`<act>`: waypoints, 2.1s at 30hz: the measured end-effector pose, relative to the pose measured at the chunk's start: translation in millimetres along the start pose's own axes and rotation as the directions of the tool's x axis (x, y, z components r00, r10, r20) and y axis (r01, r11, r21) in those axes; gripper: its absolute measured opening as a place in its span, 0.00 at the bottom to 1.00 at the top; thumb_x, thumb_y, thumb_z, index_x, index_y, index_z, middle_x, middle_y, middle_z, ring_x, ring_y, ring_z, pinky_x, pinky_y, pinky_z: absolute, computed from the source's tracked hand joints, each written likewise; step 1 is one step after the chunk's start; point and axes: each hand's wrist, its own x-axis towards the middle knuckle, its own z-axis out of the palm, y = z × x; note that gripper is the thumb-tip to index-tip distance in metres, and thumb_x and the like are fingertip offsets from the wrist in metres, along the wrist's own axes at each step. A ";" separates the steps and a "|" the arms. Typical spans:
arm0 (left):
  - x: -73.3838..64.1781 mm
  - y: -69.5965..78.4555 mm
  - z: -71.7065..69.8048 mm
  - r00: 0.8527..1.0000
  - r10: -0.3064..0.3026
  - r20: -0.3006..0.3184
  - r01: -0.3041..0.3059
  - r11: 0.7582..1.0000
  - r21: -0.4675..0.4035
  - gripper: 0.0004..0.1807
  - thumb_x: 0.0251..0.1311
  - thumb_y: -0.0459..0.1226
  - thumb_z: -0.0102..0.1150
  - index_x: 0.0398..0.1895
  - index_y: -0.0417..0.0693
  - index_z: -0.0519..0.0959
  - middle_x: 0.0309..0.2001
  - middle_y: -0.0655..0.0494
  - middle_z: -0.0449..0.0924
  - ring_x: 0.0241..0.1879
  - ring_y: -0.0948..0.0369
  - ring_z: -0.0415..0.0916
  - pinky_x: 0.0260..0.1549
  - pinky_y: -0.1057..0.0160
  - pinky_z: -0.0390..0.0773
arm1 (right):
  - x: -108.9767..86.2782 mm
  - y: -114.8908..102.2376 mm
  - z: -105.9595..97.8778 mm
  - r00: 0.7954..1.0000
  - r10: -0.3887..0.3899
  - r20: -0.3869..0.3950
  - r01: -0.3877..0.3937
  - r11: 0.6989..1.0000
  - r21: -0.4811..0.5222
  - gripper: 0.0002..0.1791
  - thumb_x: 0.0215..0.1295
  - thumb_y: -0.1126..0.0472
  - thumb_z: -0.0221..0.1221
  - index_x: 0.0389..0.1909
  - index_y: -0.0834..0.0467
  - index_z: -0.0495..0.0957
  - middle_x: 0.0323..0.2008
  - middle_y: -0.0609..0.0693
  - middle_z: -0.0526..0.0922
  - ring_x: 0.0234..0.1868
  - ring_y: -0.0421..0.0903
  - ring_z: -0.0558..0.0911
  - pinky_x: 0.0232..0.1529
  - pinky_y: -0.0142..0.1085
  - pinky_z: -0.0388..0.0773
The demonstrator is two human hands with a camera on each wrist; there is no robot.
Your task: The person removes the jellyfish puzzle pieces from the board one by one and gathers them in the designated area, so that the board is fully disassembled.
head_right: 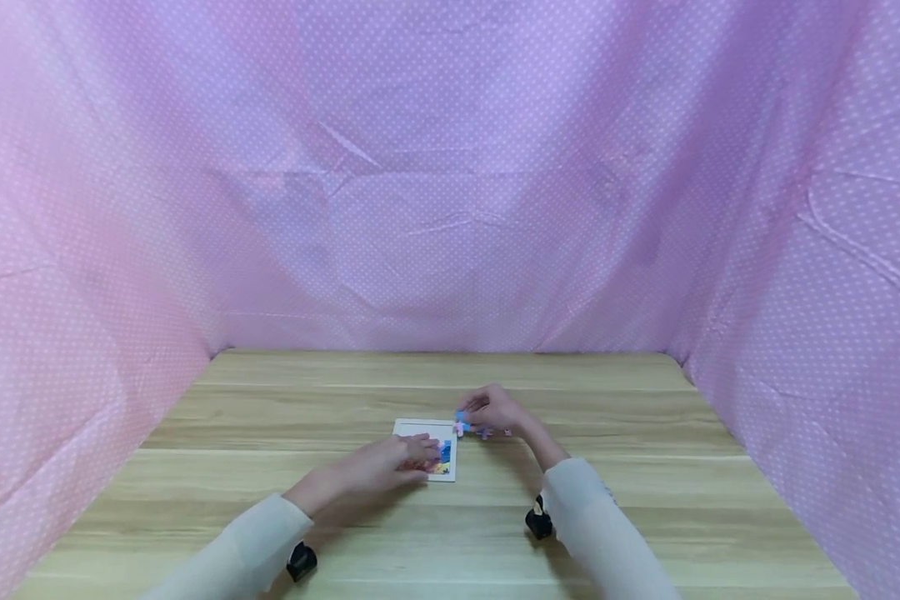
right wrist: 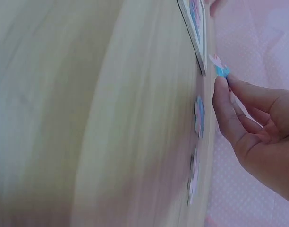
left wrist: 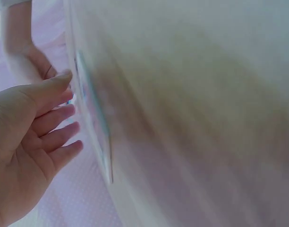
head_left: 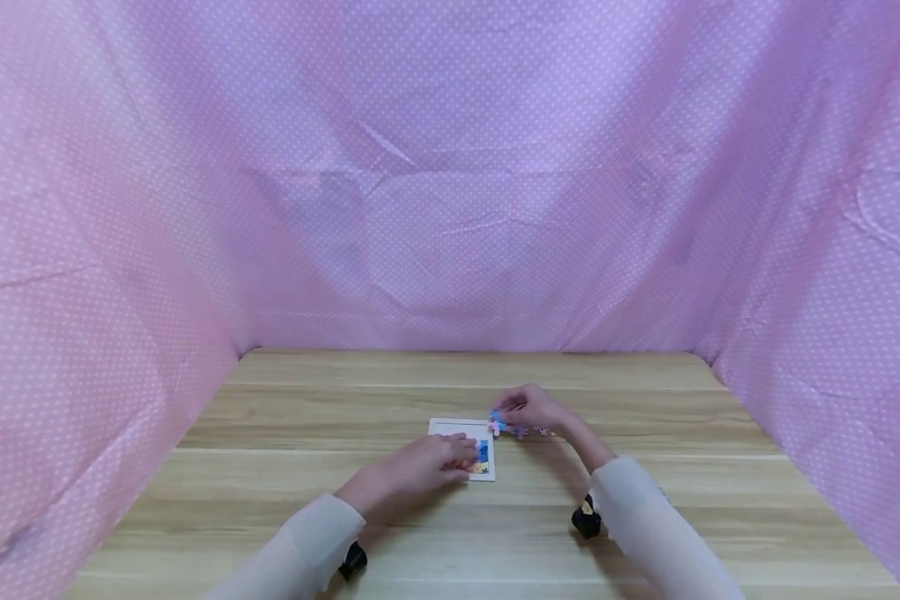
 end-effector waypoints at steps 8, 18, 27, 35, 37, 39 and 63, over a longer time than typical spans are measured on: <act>-7.9 -5.5 -14.5 0.996 -0.084 -0.007 0.084 0.996 0.033 0.24 0.69 0.42 0.63 0.67 0.49 0.78 0.72 0.50 0.72 0.72 0.50 0.68 0.72 0.50 0.67 | -15.1 12.1 -21.2 0.997 0.052 -0.058 -0.049 0.997 0.053 0.16 0.69 0.65 0.63 0.52 0.73 0.81 0.39 0.59 0.88 0.35 0.42 0.86 0.39 0.32 0.84; -9.6 -11.8 -13.0 0.998 -0.057 0.035 0.056 0.997 0.044 0.19 0.67 0.40 0.65 0.60 0.52 0.83 0.61 0.57 0.83 0.45 0.66 0.82 0.50 0.66 0.81 | -30.0 24.9 -37.9 0.994 0.047 -0.103 -0.044 0.998 0.034 0.16 0.69 0.68 0.62 0.54 0.74 0.79 0.43 0.63 0.86 0.38 0.40 0.83 0.40 0.30 0.83; -10.6 -10.5 -12.0 0.997 -0.070 0.040 0.068 0.996 0.060 0.14 0.68 0.39 0.65 0.55 0.51 0.86 0.55 0.58 0.87 0.45 0.67 0.81 0.43 0.68 0.80 | -43.5 32.7 -52.5 0.993 0.074 -0.097 -0.061 0.990 0.126 0.20 0.70 0.69 0.61 0.56 0.79 0.75 0.45 0.64 0.86 0.38 0.37 0.84 0.44 0.31 0.86; -11.1 -12.1 -7.8 0.996 -0.078 0.034 0.076 0.996 0.052 0.13 0.68 0.40 0.64 0.54 0.54 0.86 0.61 0.59 0.83 0.63 0.59 0.78 0.57 0.61 0.81 | -55.3 40.4 -64.3 0.989 0.088 -0.120 -0.067 0.984 0.167 0.20 0.70 0.72 0.58 0.57 0.83 0.71 0.42 0.59 0.87 0.38 0.36 0.84 0.46 0.34 0.86; -11.9 -11.3 -8.6 0.995 -0.091 0.030 0.090 0.995 0.034 0.15 0.68 0.39 0.64 0.57 0.53 0.85 0.61 0.59 0.82 0.65 0.57 0.77 0.57 0.61 0.81 | -56.8 42.7 -67.9 0.988 0.094 -0.126 -0.075 0.985 0.153 0.20 0.71 0.72 0.58 0.57 0.83 0.71 0.42 0.59 0.87 0.38 0.36 0.84 0.46 0.34 0.86; -12.5 -11.0 -8.9 0.994 -0.102 0.029 0.101 0.994 0.029 0.17 0.68 0.40 0.64 0.59 0.53 0.83 0.62 0.58 0.81 0.67 0.56 0.76 0.54 0.63 0.80 | -58.4 45.3 -71.2 0.987 0.100 -0.128 -0.082 0.987 0.138 0.20 0.70 0.72 0.58 0.56 0.83 0.72 0.42 0.60 0.87 0.38 0.36 0.84 0.45 0.32 0.86; -14.4 -7.4 -10.4 0.994 -0.108 0.026 0.107 0.994 0.023 0.18 0.69 0.40 0.63 0.61 0.52 0.82 0.65 0.53 0.79 0.67 0.56 0.75 0.39 0.71 0.73 | -76.8 47.9 -86.4 0.981 0.183 -0.067 -0.183 0.983 0.002 0.13 0.65 0.76 0.62 0.47 0.81 0.78 0.38 0.65 0.88 0.35 0.39 0.86 0.41 0.35 0.87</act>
